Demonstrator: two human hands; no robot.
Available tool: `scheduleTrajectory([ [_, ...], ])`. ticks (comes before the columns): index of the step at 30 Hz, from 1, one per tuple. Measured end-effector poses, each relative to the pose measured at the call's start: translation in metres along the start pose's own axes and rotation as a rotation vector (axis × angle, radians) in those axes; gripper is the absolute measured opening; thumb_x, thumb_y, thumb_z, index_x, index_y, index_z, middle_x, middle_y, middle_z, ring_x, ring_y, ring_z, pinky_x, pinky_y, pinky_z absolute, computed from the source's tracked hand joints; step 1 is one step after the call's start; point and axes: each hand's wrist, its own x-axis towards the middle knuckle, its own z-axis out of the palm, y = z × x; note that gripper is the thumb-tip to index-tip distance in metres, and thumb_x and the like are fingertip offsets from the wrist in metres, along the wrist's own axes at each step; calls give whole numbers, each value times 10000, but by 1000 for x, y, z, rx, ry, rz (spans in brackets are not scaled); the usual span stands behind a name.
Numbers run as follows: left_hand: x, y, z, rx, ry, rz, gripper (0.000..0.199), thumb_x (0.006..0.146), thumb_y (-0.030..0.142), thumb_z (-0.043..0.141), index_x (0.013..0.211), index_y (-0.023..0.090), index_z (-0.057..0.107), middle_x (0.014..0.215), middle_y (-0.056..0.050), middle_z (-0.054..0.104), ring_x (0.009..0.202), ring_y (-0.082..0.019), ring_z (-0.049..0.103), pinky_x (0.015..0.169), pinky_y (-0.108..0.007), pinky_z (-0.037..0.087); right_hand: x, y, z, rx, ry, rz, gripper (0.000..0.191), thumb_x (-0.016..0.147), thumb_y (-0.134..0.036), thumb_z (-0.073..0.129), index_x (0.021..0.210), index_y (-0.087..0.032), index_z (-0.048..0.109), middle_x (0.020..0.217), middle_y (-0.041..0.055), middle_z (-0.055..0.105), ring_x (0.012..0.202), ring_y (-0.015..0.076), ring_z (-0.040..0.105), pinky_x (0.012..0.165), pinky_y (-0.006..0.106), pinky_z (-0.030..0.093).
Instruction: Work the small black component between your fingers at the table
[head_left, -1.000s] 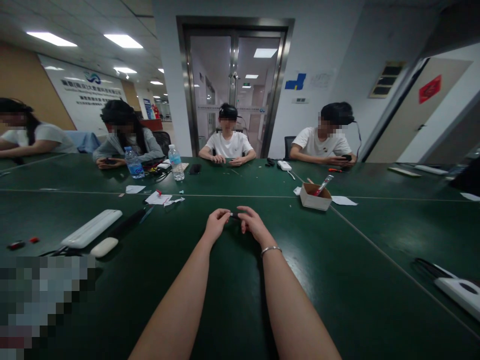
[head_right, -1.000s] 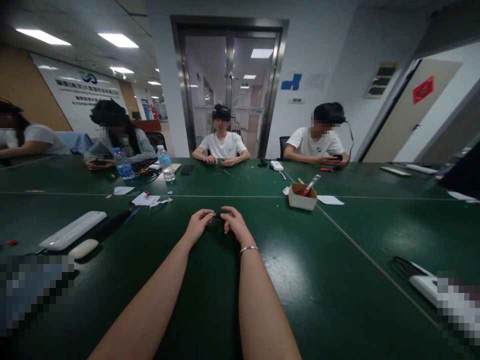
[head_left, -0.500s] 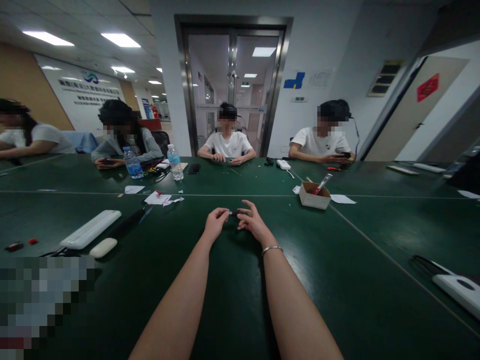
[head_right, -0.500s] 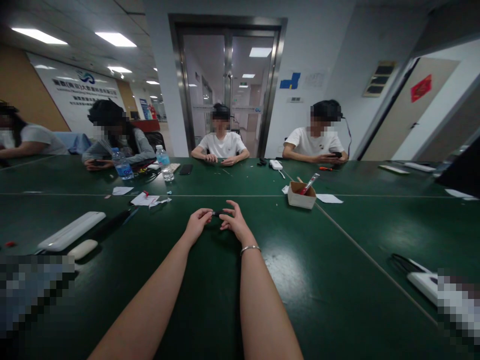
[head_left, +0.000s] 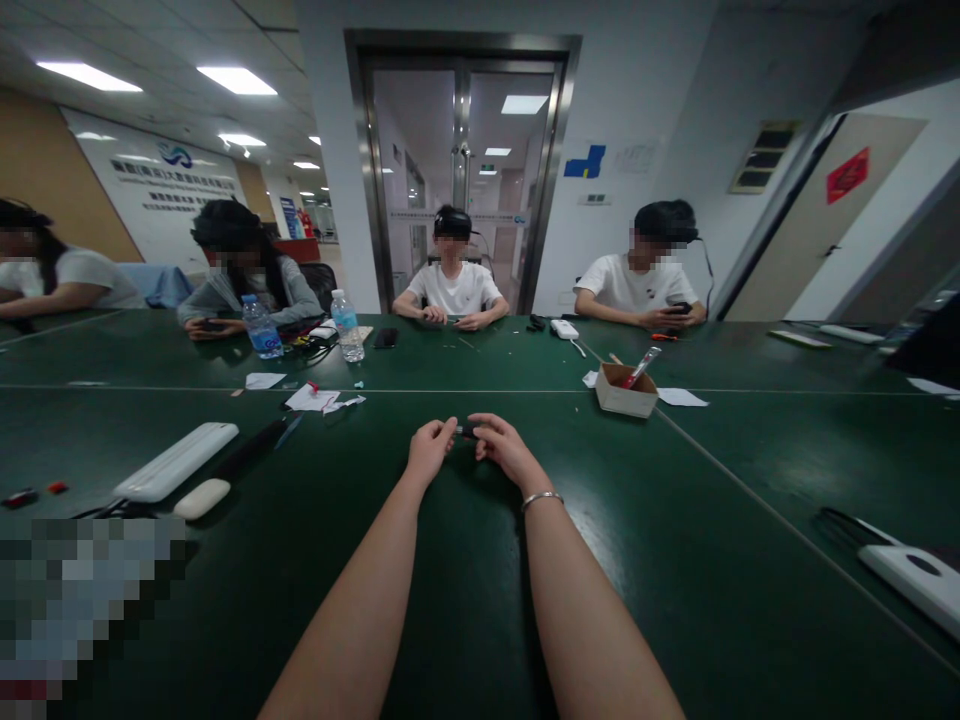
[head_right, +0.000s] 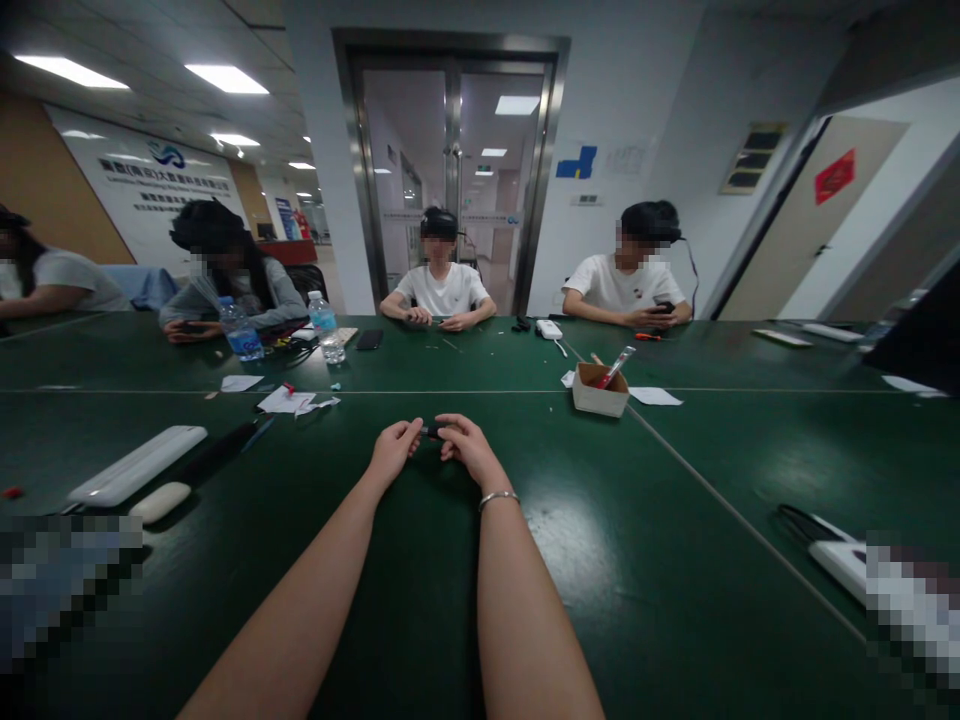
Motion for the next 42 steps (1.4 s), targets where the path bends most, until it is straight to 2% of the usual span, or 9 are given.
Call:
scheduleTrajectory([
  [4, 1, -3, 4, -29, 76, -43, 396, 783, 551, 518, 816, 172, 629, 737, -37, 622, 568, -123, 551, 515, -238, 405, 0, 0, 1, 18, 18, 0, 301, 688, -249, 685, 974, -180, 617, 616, -25, 616, 473, 77, 545, 495, 208, 460],
  [9, 3, -1, 2, -203, 11, 43, 379, 696, 303, 647, 1055, 202, 580, 1032, -75, 616, 870, -161, 609, 684, -257, 487, 1, 1, 1, 46, 19, 0, 272, 684, -237, 682, 944, -180, 625, 680, -6, 642, 478, 73, 542, 502, 216, 463],
  [13, 1, 3, -1, -138, -29, 96, 342, 677, 252, 660, 1007, 176, 608, 943, -73, 635, 799, -154, 606, 658, -252, 478, 1, 1, 0, 37, 15, -3, 269, 685, -240, 681, 943, -179, 632, 678, -3, 642, 483, 72, 542, 504, 213, 461],
  [18, 0, 1, 1, -14, -23, 41, 300, 807, 417, 532, 929, 160, 629, 713, -32, 606, 574, -111, 546, 518, -223, 429, 1, 1, 0, 29, 11, 1, 265, 687, -236, 679, 940, -172, 637, 651, -11, 632, 488, 73, 546, 512, 211, 462],
  [21, 0, -1, 2, -74, 41, 23, 377, 783, 376, 578, 1115, 198, 562, 900, -59, 634, 677, -128, 603, 549, -223, 465, 1, 1, 0, 48, 28, 7, 271, 680, -245, 684, 936, -167, 638, 615, -21, 615, 483, 73, 540, 515, 214, 466],
  [24, 0, 0, 1, -123, -23, 82, 413, 715, 276, 651, 1116, 213, 576, 1053, -81, 618, 841, -158, 623, 657, -250, 503, 1, 1, 0, 62, 36, 12, 265, 676, -245, 685, 925, -167, 638, 614, -18, 617, 478, 74, 540, 513, 218, 467],
  [31, 2, -3, 1, -63, -48, 75, 302, 775, 397, 595, 966, 167, 638, 713, -32, 620, 614, -119, 579, 548, -223, 467, 1, 1, 1, 59, 38, 19, 245, 669, -237, 679, 900, -165, 643, 595, -23, 621, 468, 74, 542, 513, 215, 465],
  [37, 1, -1, 2, -135, -48, 33, 304, 782, 327, 572, 1059, 206, 606, 1041, -76, 619, 804, -148, 624, 598, -235, 517, 3, 3, -1, 83, 50, 16, 268, 653, -240, 688, 905, -159, 643, 578, -22, 619, 467, 79, 550, 515, 219, 467],
  [42, -3, 6, 1, -90, -108, 115, 270, 739, 225, 607, 1005, 192, 635, 1034, -83, 633, 856, -170, 626, 648, -253, 532, 2, 3, -1, 86, 46, 14, 237, 667, -228, 685, 891, -163, 649, 608, -13, 632, 476, 78, 556, 523, 220, 472],
])
